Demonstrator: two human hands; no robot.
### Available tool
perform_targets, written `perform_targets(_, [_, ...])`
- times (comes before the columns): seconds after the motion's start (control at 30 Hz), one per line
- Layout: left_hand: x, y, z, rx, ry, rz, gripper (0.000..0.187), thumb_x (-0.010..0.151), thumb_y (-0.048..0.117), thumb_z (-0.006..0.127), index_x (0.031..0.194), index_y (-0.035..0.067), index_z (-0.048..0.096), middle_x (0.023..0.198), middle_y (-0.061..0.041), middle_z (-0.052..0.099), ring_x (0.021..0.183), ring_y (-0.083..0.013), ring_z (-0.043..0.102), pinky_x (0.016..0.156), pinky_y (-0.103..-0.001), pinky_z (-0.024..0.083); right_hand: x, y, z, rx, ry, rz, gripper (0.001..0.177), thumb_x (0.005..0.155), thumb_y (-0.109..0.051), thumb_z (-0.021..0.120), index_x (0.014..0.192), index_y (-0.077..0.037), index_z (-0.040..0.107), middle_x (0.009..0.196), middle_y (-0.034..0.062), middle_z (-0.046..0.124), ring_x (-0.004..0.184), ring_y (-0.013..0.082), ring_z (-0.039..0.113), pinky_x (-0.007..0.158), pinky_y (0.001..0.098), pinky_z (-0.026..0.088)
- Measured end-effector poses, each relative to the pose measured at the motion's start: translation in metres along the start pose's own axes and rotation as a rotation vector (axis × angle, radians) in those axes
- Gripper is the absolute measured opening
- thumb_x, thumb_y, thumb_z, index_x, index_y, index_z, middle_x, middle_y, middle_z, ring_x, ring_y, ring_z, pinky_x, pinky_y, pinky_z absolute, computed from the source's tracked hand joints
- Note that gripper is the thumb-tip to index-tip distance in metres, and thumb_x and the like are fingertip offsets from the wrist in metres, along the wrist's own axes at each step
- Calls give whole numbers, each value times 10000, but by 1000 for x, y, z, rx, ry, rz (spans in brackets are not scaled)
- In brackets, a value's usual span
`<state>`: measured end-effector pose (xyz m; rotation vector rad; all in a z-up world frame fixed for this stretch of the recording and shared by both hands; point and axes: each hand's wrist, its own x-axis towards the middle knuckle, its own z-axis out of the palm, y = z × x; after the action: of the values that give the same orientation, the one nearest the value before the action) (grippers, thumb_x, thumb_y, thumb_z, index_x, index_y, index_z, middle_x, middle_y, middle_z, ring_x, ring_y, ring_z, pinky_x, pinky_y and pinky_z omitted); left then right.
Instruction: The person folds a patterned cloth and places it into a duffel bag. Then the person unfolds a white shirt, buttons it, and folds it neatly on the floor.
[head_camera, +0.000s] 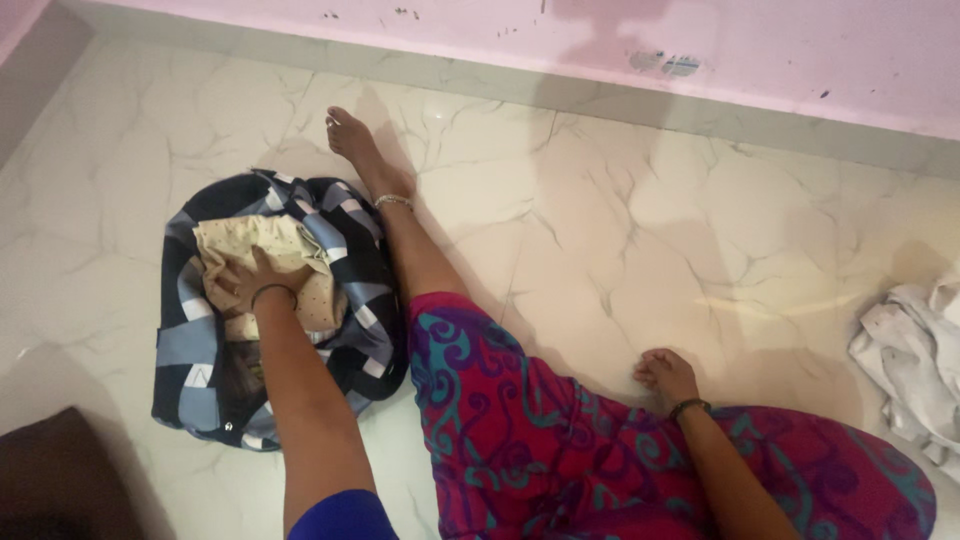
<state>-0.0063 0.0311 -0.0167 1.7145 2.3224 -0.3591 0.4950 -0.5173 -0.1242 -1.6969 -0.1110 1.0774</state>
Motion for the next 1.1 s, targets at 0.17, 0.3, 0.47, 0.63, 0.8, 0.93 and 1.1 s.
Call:
perform_targets(0.17, [-18, 15, -4, 16, 22, -62, 1250, 634, 850, 666, 1631, 432, 39, 1730, -94, -79, 1560, -437, -102, 1130, -790, 161, 1, 1, 0, -32, 11, 16, 139, 1018, -135, 551, 1073, -28, 620, 902, 142, 715, 752, 233, 717, 648, 319, 560])
perform_targets(0.3, [-50, 17, -3, 52, 168, -22, 1111, 770, 819, 585, 1658, 353, 107, 1724, -107, -10, 1569, -432, -94, 1118, -850, 80, 3, 0, 0, -88, 12, -40, 135, 1020, -131, 543, 1047, -21, 617, 882, 142, 719, 744, 231, 726, 647, 321, 584])
perform_targets(0.47, [-67, 12, -4, -49, 239, 65, 1095, 727, 786, 572, 1629, 323, 159, 1722, -116, 4, 1554, -452, -67, 1081, -809, 80, 5, 1, 1, -126, -22, -61, 133, 1020, -117, 551, 1031, -4, 620, 873, 137, 709, 737, 225, 715, 639, 327, 578])
perform_targets(0.63, [-64, -3, 24, 122, 251, 178, 990, 859, 797, 443, 1646, 270, 156, 1719, -92, 50, 1556, -408, -3, 1085, -849, 29, 7, 1, 5, -200, -15, -137, 130, 1012, -136, 598, 1020, -12, 635, 822, 140, 708, 686, 220, 711, 594, 328, 564])
perform_targets(0.8, [-84, -9, 70, -22, 359, 379, 773, 1008, 691, 320, 1654, 274, 245, 1736, -21, 109, 1600, -390, 69, 1154, -814, 27, 6, 2, 9, -298, 44, -160, 124, 1001, -141, 605, 1007, -23, 647, 805, 126, 724, 673, 199, 722, 590, 321, 575])
perform_targets(0.93, [-159, -23, 106, -381, 429, 559, 677, 946, 418, 554, 1498, 41, 449, 1609, -216, 361, 1482, -468, 326, 1113, -595, 371, 4, 1, 10, -245, -16, -203, 91, 973, -86, 601, 998, -13, 649, 807, 124, 707, 677, 198, 711, 598, 319, 582])
perform_targets(1.1, [-228, -49, 118, -494, 221, 183, 676, 1037, 531, 579, 1336, -66, 471, 1304, -302, 550, 1150, -499, 605, 960, -601, 513, -1, -1, 8, -419, -33, -286, 113, 949, -119, 644, 1003, -22, 660, 793, 113, 720, 691, 186, 717, 613, 314, 579])
